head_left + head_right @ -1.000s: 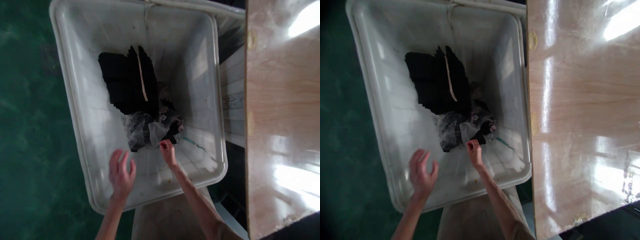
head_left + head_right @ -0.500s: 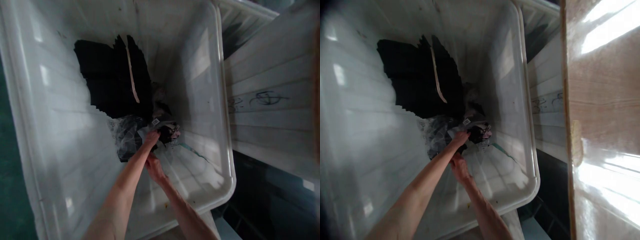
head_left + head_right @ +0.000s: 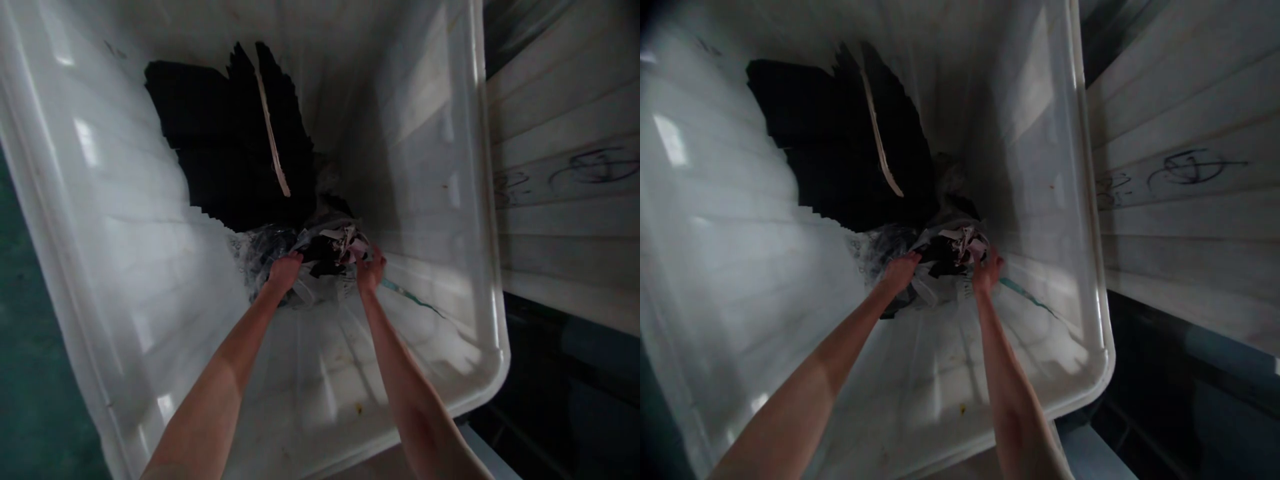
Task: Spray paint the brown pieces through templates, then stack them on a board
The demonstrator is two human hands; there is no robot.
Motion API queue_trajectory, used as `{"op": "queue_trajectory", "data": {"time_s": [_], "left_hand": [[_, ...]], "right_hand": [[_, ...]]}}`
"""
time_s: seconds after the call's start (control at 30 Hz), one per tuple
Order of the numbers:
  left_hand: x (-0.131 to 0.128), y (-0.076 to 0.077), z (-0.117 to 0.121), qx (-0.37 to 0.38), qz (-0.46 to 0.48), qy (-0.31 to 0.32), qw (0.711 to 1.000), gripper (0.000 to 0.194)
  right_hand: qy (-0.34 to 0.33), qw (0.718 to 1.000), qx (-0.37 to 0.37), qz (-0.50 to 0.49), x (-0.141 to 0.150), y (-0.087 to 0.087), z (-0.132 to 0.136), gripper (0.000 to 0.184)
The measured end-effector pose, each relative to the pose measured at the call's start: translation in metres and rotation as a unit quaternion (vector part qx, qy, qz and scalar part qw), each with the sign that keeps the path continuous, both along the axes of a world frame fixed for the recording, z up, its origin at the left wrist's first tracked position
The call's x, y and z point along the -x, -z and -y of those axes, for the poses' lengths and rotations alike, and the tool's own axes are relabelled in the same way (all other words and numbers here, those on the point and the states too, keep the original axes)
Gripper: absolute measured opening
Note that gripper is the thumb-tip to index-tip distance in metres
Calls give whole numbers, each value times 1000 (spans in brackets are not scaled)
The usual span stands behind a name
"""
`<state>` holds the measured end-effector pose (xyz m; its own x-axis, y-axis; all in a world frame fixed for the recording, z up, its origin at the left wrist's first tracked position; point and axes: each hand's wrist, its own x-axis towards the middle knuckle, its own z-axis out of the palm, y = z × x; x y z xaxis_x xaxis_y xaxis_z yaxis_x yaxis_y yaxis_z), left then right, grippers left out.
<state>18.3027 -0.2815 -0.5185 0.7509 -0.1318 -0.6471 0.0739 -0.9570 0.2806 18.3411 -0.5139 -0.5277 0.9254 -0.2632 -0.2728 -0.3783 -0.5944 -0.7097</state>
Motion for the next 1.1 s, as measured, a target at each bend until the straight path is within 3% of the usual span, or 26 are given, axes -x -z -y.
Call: {"op": "queue_trajectory", "data": {"time_s": [0.13,0.23,0.33,0.5,0.6,0.77,0.87,1.0,1.1], "left_hand": [[3,-5,-3,-2,1,-8,1000,39],[3,-10,-2,-1,-4,-15,1000,38],[0,-13,3,2,-11,-25,1000,40],[-8,-16,16,19,-29,-40,999,40],[-13,-16,23,29,-37,-51,998,34],[-14,-18,35,50,-41,-61,996,31],[-11,-22,43,61,-38,-64,995,33],[-7,-35,59,94,-4,-57,994,70],[-7,-38,78,206,25,-75,975,89]], "right_hand": [[34,999,2,6,-17,11,3,35],[72,997,4,21,-10,0,5,32],[89,995,-7,47,15,-40,3,29],[38,994,-79,67,59,-134,-6,17],[-22,994,-103,31,68,-161,0,14],[30,977,-206,-38,69,-153,6,19],[1,973,-221,-63,72,-147,-3,18],[-47,970,-222,-85,75,-146,-17,16],[-67,964,-243,-87,75,-145,-30,16]]}}
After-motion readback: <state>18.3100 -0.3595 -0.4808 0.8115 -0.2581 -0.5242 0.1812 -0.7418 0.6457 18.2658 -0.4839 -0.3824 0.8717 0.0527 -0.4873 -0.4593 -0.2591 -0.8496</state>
